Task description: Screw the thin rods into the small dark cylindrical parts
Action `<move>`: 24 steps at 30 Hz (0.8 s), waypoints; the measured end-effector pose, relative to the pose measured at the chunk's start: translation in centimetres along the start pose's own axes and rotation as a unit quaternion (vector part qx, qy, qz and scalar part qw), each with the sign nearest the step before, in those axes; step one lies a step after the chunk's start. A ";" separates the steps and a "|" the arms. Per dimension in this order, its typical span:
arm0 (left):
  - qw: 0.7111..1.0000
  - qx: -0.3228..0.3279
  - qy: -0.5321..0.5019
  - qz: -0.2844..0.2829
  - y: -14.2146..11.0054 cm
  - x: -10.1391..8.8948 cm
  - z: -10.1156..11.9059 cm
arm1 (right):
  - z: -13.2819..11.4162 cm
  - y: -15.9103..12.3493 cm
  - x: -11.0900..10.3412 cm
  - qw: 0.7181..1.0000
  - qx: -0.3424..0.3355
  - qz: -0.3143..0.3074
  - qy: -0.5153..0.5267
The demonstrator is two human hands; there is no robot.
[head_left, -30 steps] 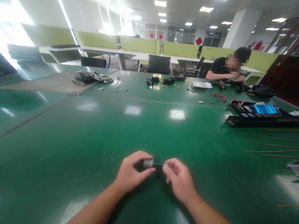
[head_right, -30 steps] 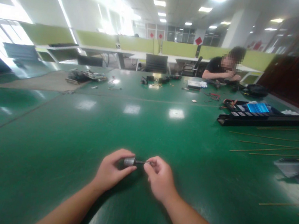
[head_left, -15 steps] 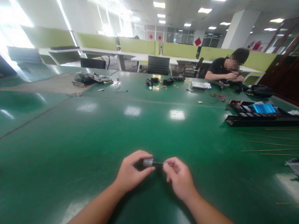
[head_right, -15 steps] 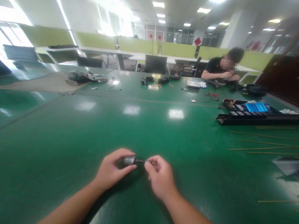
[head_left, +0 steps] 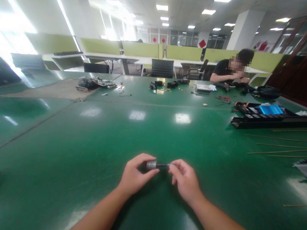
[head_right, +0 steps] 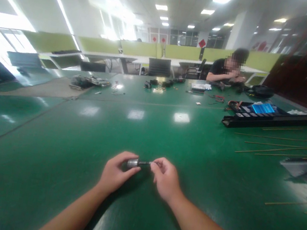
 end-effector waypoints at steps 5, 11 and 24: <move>0.997 -0.073 0.001 0.015 0.0 -0.3 -0.5 | 0.0 0.3 -0.6 0.999 -0.004 0.023 0.045; 0.962 -0.224 -0.101 0.119 -0.4 -0.7 -2.6 | 0.5 0.6 -0.6 0.995 0.028 0.013 0.097; 0.950 -0.257 0.177 0.024 -9.3 -16.0 -2.2 | 0.6 0.9 -0.1 0.998 -0.003 -0.010 0.065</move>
Point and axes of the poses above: each hand's wrist, its own y-axis towards the middle knuckle, its own x-axis out of the palm, z = x × y, the point moved 6 cm from there along y, towards the middle knuckle, and after that the axes turned 11 degrees about x, right-handed, at the moved point
